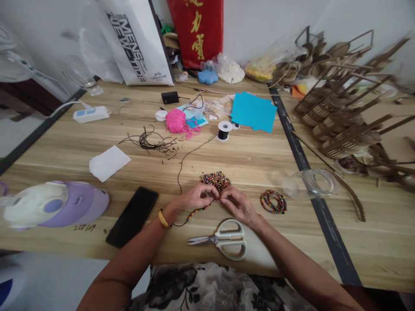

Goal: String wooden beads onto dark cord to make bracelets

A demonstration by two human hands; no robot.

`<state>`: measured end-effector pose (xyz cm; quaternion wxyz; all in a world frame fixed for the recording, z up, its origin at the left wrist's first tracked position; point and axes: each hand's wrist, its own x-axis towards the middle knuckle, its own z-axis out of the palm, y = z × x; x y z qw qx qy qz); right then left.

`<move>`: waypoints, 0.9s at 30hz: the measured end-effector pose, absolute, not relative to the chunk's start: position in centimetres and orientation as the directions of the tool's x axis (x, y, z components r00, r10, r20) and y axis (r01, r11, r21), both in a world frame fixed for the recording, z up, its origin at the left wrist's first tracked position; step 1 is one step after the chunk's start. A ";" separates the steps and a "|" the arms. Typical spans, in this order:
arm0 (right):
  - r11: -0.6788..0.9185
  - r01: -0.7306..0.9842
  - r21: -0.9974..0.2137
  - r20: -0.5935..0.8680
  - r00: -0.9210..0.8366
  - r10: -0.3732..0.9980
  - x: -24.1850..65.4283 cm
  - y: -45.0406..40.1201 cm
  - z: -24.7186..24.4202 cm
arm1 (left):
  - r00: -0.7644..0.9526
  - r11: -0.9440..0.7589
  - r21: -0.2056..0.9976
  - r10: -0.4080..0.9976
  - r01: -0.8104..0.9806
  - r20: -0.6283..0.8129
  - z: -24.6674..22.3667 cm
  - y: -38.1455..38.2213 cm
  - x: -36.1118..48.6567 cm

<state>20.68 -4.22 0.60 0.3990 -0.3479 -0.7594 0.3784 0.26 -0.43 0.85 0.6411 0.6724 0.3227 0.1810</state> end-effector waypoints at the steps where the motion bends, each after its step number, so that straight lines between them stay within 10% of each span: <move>1: 0.467 0.227 -0.855 0.337 -0.440 0.832 20.7 -4.2 0.6 | 0.725 0.029 0.978 0.666 0.208 -0.174 1.0 -0.4 0.3; 27: 0.560 0.237 -0.794 0.399 -0.492 0.774 20.6 -4.0 0.0 | 0.676 0.082 0.974 0.707 0.211 -0.206 1.5 -0.2 0.8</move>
